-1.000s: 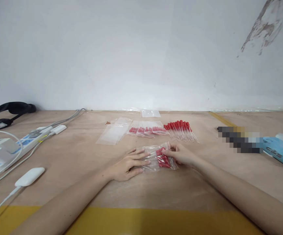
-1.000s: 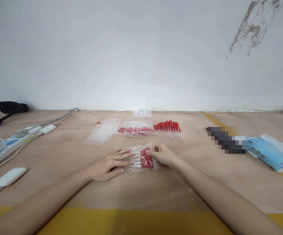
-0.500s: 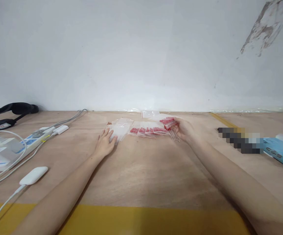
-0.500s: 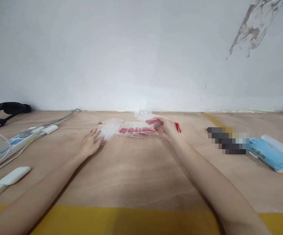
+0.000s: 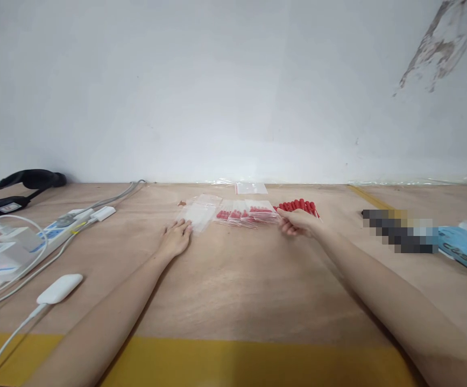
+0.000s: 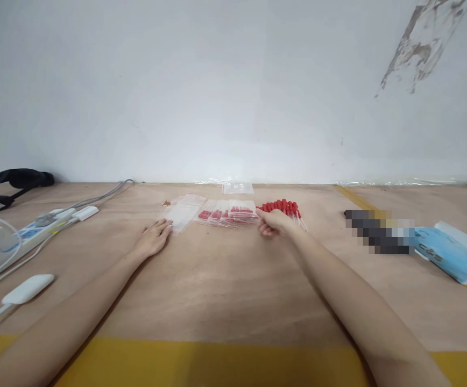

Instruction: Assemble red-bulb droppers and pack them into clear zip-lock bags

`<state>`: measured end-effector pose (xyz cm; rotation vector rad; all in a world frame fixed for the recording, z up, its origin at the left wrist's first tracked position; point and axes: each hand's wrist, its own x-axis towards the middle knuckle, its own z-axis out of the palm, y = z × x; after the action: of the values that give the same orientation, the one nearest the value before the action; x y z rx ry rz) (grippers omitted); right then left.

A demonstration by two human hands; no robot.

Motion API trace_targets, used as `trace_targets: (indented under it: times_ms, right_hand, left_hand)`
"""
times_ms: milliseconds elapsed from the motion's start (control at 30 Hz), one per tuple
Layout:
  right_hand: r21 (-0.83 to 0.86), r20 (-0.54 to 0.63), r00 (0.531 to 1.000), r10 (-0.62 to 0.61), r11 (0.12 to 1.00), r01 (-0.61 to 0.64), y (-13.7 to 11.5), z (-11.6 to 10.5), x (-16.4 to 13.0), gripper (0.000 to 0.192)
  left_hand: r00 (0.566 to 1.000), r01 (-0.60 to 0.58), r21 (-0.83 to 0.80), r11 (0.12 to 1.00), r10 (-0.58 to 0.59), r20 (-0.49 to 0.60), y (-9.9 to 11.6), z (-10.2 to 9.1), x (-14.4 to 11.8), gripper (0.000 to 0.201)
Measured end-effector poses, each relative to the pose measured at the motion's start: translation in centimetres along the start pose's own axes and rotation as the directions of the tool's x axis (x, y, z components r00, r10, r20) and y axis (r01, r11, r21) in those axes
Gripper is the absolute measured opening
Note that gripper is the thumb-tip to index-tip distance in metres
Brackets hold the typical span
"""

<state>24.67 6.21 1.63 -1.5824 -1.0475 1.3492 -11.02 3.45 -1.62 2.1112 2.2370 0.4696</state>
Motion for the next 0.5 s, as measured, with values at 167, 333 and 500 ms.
trace_targets:
  times_ms: [167, 333, 500]
  right_hand:
    - [-0.523, -0.255, 0.874, -0.414, 0.819, 0.235, 0.6, -4.8, 1.1, 0.022]
    - [-0.829, -0.257, 0.720, -0.644, 0.530, 0.178, 0.9, -5.2, 2.8, 0.020]
    - [-0.892, -0.221, 0.721, -0.656, 0.436, 0.123, 0.7, -4.0, 4.1, 0.034]
  left_hand:
    - [0.995, -0.002, -0.082, 0.997, -0.005, -0.096, -0.5, -0.1, 0.5, 0.044]
    - [0.937, -0.321, -0.316, 0.893, 0.251, -0.242, 1.6, -2.6, -1.4, 0.047]
    - [0.684, -0.650, -0.420, 0.634, 0.728, 0.040, 5.9, -4.0, -5.9, 0.038]
